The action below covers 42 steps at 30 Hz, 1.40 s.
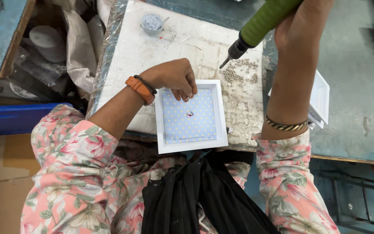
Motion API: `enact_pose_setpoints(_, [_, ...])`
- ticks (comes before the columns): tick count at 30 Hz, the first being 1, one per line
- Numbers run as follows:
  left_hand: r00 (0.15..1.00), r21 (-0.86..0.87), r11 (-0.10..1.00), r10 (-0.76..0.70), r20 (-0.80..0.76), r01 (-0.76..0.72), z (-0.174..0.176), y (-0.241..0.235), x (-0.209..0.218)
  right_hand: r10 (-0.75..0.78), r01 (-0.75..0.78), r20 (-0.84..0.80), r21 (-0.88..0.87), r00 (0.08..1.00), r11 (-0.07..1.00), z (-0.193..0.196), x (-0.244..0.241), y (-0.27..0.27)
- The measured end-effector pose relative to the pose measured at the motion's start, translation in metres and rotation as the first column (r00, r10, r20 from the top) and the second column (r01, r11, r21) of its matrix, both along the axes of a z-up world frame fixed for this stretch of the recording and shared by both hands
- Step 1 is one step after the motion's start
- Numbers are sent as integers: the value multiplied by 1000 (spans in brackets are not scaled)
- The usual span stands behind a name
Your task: The person uses a green electric screwdriver to fasten screws into the corners of white LED light panels. They repeatedly flip the panels over to access the back, tighten the screws, and then place the finished units into a blue bin.
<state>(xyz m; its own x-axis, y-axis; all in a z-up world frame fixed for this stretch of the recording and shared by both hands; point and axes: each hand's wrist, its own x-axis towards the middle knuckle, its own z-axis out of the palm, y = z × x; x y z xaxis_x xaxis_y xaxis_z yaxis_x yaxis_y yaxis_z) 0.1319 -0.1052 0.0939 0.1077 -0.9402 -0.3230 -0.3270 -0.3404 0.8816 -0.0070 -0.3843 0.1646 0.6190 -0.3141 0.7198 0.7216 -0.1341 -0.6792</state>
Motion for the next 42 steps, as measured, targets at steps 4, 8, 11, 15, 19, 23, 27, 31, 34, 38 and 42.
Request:
enact_pose_setpoints(4, [999,-9,1000,-8,42,9,2,-4,0,32,-35,-35,-84,999,996,19,-21,45])
enact_pose_setpoints(8, [989,40,999,-8,150,2,3,-6,-1,52,-57,-45,-119,998,991,24,-41,63])
enact_pose_setpoints(11, [979,53,999,-17,205,7,4,-8,-4,25,-29,-36,-117,999,993,19,-53,62])
enact_pose_setpoints(15, [968,63,998,-22,249,6,6,-12,-8,-8,7,-49,-20,999,1000,10,-64,64])
enact_pose_setpoints(19, [961,70,997,-29,274,10,8,-15,-10,-36,35,-81,-7,996,999,7,-73,72])
enact_pose_setpoints(23, [945,98,995,-48,323,17,11,-16,-13,-42,39,-87,-40,995,998,5,-80,82])
enact_pose_setpoints(27, [943,115,993,-45,331,7,13,-17,-15,-70,65,-74,-77,995,995,4,-82,86])
enact_pose_setpoints(31, [933,90,996,-48,356,17,15,-22,-16,-71,67,-73,-58,995,996,2,-85,86])
enact_pose_setpoints(34, [931,34,999,-36,364,25,13,-31,-16,-65,61,-68,-53,996,997,1,-88,86])
enact_pose_setpoints(38, [926,-76,995,-38,375,71,3,-47,-14,-64,62,-74,-31,995,998,0,-93,84])
enact_pose_setpoints(42, [883,-213,966,-31,469,147,-15,-79,-17,-74,72,-77,-26,994,997,2,-101,74])
